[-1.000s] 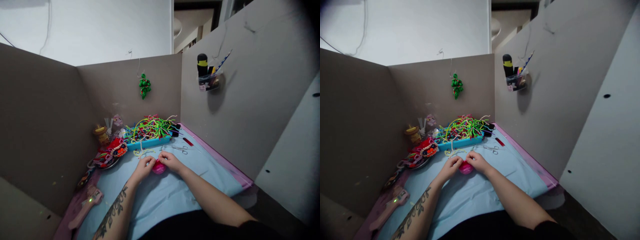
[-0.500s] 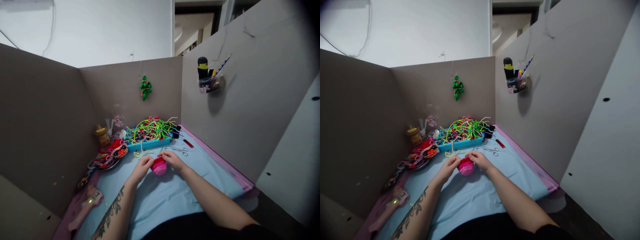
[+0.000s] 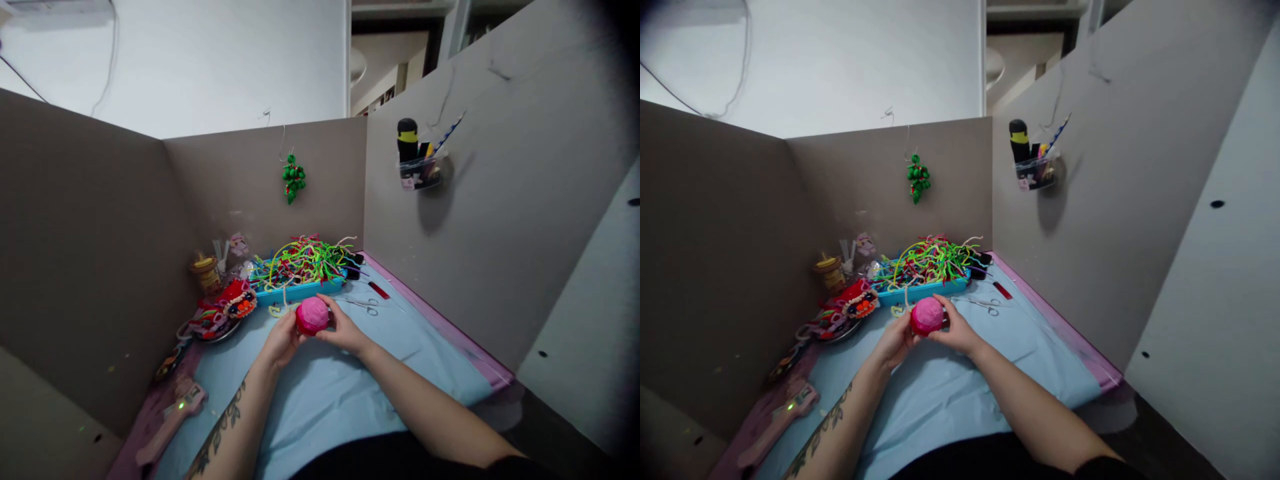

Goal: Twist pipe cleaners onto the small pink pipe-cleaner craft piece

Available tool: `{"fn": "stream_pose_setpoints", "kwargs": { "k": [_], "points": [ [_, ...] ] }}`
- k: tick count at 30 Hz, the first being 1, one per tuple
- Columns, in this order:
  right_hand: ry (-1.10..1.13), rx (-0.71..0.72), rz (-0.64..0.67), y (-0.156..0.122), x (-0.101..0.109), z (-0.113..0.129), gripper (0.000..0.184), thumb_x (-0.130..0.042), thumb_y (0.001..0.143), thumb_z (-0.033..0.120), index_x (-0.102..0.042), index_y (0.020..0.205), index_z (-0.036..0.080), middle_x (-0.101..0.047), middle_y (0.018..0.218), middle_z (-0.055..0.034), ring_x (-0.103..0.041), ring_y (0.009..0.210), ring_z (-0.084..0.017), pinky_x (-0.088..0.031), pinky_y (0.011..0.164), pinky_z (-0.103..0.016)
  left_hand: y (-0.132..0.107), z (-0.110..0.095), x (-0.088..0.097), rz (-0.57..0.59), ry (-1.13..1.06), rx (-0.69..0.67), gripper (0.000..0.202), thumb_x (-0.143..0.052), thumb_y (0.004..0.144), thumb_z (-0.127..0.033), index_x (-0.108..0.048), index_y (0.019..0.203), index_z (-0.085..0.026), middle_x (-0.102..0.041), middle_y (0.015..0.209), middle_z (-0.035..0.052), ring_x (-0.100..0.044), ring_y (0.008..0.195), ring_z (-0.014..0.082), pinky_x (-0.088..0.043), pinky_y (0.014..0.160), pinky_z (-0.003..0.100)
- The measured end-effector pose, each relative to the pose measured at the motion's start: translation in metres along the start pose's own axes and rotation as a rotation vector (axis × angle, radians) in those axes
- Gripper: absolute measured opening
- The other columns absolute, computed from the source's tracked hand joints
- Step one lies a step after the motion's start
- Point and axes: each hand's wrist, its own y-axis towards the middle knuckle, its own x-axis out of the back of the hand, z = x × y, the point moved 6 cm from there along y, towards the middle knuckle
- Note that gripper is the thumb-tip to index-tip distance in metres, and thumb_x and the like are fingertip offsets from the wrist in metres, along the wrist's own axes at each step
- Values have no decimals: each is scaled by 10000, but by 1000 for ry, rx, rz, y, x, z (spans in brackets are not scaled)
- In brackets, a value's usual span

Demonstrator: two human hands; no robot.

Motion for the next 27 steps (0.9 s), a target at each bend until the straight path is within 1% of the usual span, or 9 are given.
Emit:
{"fn": "stream_pose_setpoints", "kwargs": {
  "k": [2,4,6,9,12,15,20,24,27],
  "points": [
    [-110,-17,-32,1,3,-3,824,-745,628,276,-338,1344,240,-450,1299,-105,-537,1053,-229,-445,868,-344,4,0,11,-92,190,-56,334,-574,785,-422,-581,987,-156,-643,915,75,-613,693,137,-504,623,266],
    [-291,-32,-23,1,4,-10,752,-749,602,250,-438,1286,215,-521,1224,-99,-537,1036,-236,-431,877,-355,5,-9,27,-271,478,-215,281,-611,751,-335,-579,970,-163,-639,954,81,-619,727,153,-497,661,285],
    [-483,-37,23,3,4,-18,550,-731,612,236,-581,1140,189,-608,1079,-87,-553,978,-234,-421,871,-356,6,-18,31,-281,799,-360,224,-621,713,-225,-607,928,-165,-654,942,85,-626,796,182,-478,751,312],
    [-653,-29,-12,6,13,-26,134,-577,762,225,-690,809,172,-661,836,-68,-576,851,-205,-425,818,-328,8,-23,35,-236,1092,-425,172,-508,762,-166,-637,875,-179,-683,867,78,-625,837,207,-461,801,343],
    [-672,-57,-177,8,29,-29,248,-456,824,207,-683,732,168,-664,808,-75,-585,824,-195,-431,774,-309,5,-30,33,-196,1111,-436,245,-441,808,-192,-626,967,-192,-683,948,73,-618,904,201,-462,828,337],
    [-612,-92,-247,9,36,-32,229,-462,800,202,-684,754,168,-670,821,-75,-595,839,-202,-431,773,-312,-3,-36,22,-106,1024,-450,368,-460,826,-296,-545,1171,-204,-615,1160,88,-559,1071,212,-422,921,361],
    [-508,-6,-257,6,29,-24,203,-489,785,222,-685,741,195,-660,788,-57,-583,817,-204,-422,766,-327,-16,-19,-16,281,1116,-563,640,-718,638,-347,-527,1241,-251,-464,1345,96,-378,1254,285,-244,1069,424],
    [-447,21,-254,4,24,-17,196,-499,788,246,-676,716,204,-646,753,-46,-567,802,-200,-413,759,-327,-10,-5,-22,277,1187,-549,618,-773,570,-350,-593,1153,-255,-559,1189,100,-490,1101,286,-339,985,426],
    [-407,7,-260,3,23,-15,187,-505,793,270,-665,728,199,-638,770,-46,-560,801,-198,-413,753,-322,-7,-8,-18,220,1148,-562,541,-776,563,-357,-630,1069,-234,-593,1094,92,-520,1036,271,-371,946,402]
  ]
}}
